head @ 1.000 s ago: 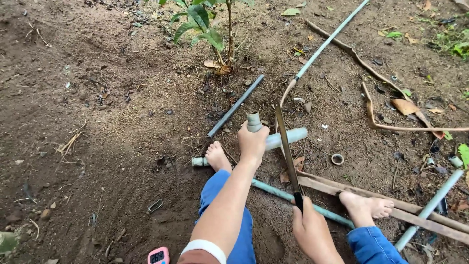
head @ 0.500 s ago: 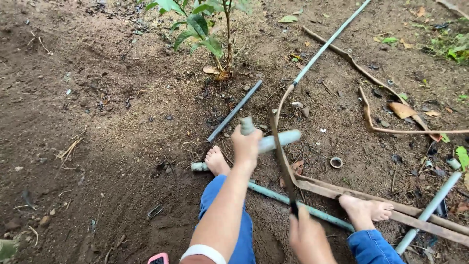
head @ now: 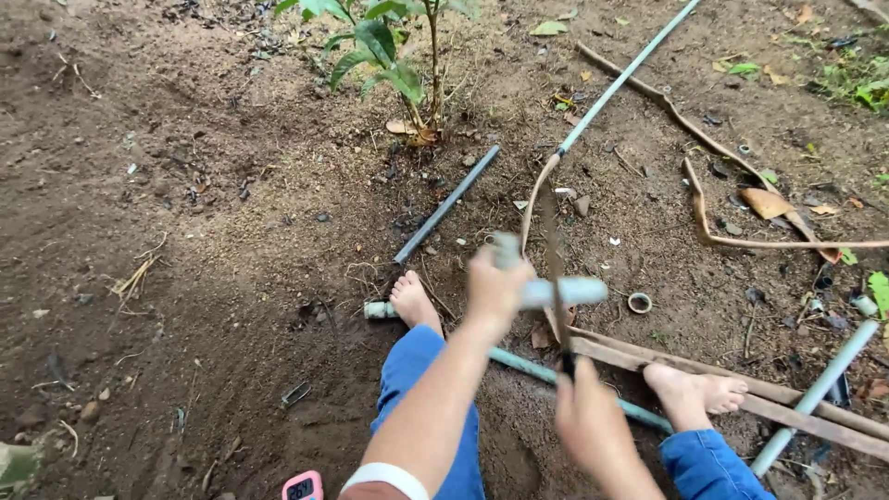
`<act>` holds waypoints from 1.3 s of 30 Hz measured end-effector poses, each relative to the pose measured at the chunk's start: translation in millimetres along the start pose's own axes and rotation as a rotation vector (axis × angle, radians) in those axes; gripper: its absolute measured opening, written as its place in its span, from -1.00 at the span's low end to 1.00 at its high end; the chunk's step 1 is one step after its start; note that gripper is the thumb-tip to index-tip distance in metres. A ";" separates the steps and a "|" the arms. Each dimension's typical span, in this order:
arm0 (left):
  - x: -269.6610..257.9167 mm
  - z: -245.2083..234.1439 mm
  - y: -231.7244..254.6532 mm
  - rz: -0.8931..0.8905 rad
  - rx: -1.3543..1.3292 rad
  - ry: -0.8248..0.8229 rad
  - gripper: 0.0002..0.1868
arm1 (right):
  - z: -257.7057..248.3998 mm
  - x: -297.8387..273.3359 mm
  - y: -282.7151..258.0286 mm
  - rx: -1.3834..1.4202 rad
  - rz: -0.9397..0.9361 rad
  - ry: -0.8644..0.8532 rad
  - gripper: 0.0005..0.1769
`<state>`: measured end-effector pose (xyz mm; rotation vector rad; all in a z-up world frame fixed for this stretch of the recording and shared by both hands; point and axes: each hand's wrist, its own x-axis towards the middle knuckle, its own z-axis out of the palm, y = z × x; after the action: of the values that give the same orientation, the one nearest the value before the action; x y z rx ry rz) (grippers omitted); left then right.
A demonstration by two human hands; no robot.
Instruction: Cutting a PVC pipe using a handheld saw blade while sitting on the ground.
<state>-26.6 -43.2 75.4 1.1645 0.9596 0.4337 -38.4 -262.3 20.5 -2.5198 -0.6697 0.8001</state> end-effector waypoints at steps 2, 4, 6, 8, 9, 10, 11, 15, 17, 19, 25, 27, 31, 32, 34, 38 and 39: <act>6.9 15.1 -20.7 0.091 0.108 -0.070 -0.82 | 1.3 23.7 16.3 0.078 -0.058 0.249 -0.61; 20.7 -3.5 -8.6 0.110 0.031 0.029 -0.81 | 37.8 18.1 42.1 0.008 -0.141 0.274 -0.68; 38.7 -16.4 -14.7 0.128 -0.049 0.114 -0.65 | 54.2 8.7 48.1 -0.068 -0.213 0.310 -0.71; 58.7 -22.3 -39.1 0.287 -0.162 0.122 -0.79 | 48.2 -6.3 35.1 0.076 -0.201 0.239 -0.76; 46.9 -11.8 -45.3 0.279 -0.159 0.106 -0.79 | 38.5 3.7 31.5 0.077 -0.184 0.245 -0.76; 34.2 -2.1 -51.1 0.293 0.008 0.065 -0.75 | 28.6 13.1 27.9 0.067 -0.199 0.280 -0.60; 24.9 7.4 -51.2 0.320 0.172 0.027 -0.71 | 15.5 27.7 21.5 0.057 -0.224 0.321 -0.44; 44.9 -2.5 -47.9 0.295 0.027 0.015 -0.56 | 8.5 2.4 4.6 0.066 -0.137 0.214 -0.50; 59.6 -18.2 -35.5 0.297 -0.020 0.188 -0.67 | 30.0 -10.4 17.2 0.073 -0.151 0.201 -0.61; 55.8 -14.0 -34.5 0.290 -0.013 0.167 -0.67 | 33.8 -6.1 24.3 0.076 -0.165 0.226 -0.66; 19.9 0.1 -17.1 0.165 0.130 0.054 -0.72 | -1.0 -2.1 -0.1 0.085 -0.133 0.171 -0.73; 28.2 -3.9 -21.5 0.152 0.232 0.057 -0.73 | -7.7 -8.6 -10.9 0.085 -0.120 0.161 -0.70; 61.2 -29.9 -26.8 0.318 -0.097 0.185 -0.70 | 8.8 -19.8 -4.9 0.067 -0.135 0.032 -0.80; 68.5 -36.0 -30.8 0.370 -0.083 0.230 -0.69 | 18.0 -19.6 1.7 0.116 -0.206 0.099 -0.75; 66.5 -38.3 -28.8 0.345 -0.090 0.229 -0.72 | 14.9 -12.6 0.7 0.109 -0.208 0.123 -0.74; 27.1 -7.7 -29.9 0.310 0.097 0.045 -0.70 | 0.5 -1.6 -13.9 0.103 -0.169 0.182 -0.77; 28.4 -13.2 -21.9 0.306 0.100 0.047 -0.70 | 1.2 -3.5 -15.1 0.105 -0.168 0.177 -0.77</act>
<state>-25.6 -23.1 42.9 1.4044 0.8534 0.6665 -46.4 -251.8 28.8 -2.3685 -0.7472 0.5320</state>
